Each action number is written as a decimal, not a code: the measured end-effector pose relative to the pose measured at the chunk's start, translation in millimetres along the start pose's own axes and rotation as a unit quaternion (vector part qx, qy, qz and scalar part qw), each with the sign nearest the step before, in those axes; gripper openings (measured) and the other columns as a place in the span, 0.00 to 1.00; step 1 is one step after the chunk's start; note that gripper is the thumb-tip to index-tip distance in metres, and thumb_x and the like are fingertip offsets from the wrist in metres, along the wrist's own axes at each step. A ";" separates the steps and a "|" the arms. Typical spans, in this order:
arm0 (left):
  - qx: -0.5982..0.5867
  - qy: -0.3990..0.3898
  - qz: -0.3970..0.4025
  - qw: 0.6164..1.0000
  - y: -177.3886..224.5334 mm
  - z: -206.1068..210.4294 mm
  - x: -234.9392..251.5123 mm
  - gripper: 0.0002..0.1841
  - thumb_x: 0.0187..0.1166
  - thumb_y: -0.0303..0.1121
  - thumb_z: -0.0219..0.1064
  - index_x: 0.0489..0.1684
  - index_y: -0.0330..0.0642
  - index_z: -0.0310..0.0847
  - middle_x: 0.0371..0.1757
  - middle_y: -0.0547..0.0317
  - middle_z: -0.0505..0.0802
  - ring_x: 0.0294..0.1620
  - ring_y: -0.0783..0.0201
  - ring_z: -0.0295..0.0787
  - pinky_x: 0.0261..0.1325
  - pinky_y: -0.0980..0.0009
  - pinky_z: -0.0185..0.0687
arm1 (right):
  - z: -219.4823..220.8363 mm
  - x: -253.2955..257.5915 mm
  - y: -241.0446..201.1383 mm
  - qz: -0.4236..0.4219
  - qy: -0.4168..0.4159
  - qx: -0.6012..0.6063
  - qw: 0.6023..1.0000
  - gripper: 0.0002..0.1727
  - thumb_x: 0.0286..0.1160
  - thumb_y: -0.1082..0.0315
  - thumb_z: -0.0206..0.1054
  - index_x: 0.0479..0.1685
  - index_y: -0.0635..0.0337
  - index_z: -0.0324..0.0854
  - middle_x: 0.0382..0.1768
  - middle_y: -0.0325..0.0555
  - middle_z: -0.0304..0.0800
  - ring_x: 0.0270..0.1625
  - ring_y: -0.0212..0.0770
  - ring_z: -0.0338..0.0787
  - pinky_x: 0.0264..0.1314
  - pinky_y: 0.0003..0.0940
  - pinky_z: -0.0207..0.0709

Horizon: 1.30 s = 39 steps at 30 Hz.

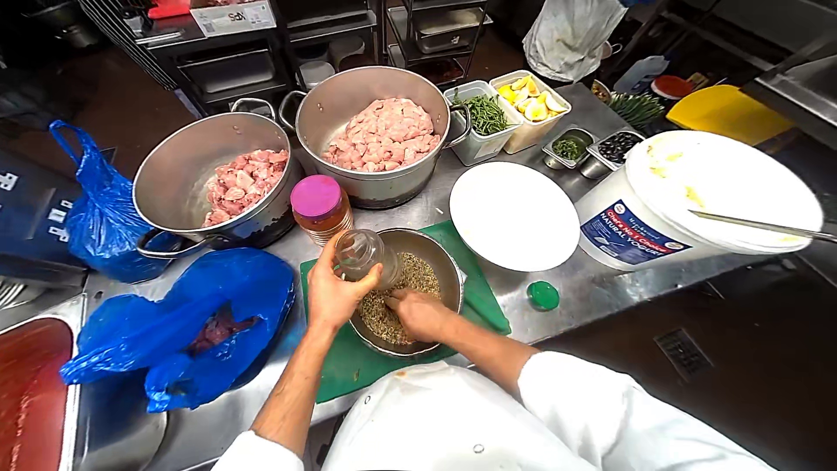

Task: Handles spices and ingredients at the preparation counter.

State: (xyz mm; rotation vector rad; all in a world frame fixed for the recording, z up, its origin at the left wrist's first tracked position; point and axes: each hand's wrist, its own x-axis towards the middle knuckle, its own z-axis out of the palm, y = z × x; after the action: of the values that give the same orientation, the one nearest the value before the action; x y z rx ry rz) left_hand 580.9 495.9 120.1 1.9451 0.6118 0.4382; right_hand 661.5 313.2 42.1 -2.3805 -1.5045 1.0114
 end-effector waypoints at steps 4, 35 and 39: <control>0.012 -0.007 -0.007 1.000 -17.5 19.0 -7.3 0.48 0.47 0.53 0.89 0.79 0.57 0.76 0.65 0.66 0.91 0.63 0.68 0.91 0.62 0.59 0.94 | -4.0 -1.3 7.8 0.031 -0.008 -0.036 0.999 0.32 0.71 0.71 0.64 0.80 0.64 0.71 0.82 0.61 0.73 0.85 0.60 0.71 0.87 0.59 0.62; -0.027 0.024 -0.412 0.910 -30.4 136.5 -44.2 0.27 0.94 0.51 0.49 0.58 0.38 0.89 0.60 0.42 0.92 0.67 0.48 0.86 0.73 0.43 0.75 | 23.2 -0.6 -20.4 0.411 0.336 0.560 0.636 0.26 0.94 0.50 0.52 0.54 0.62 0.89 0.53 0.56 0.92 0.61 0.51 0.88 0.67 0.56 0.76; -0.055 0.052 -0.385 0.920 -34.3 135.6 -51.6 0.21 0.93 0.44 0.56 0.48 0.37 0.91 0.49 0.45 0.94 0.58 0.51 0.89 0.66 0.47 0.79 | 27.2 -3.0 -23.1 0.371 0.358 0.546 0.661 0.20 0.91 0.54 0.57 0.47 0.59 0.91 0.42 0.48 0.93 0.50 0.43 0.90 0.60 0.49 0.81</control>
State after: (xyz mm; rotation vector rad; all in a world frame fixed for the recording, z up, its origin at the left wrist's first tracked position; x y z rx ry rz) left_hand 605.9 380.3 29.4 1.4268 1.3166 0.0667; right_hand 627.0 316.0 33.3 -1.8808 0.4138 0.5711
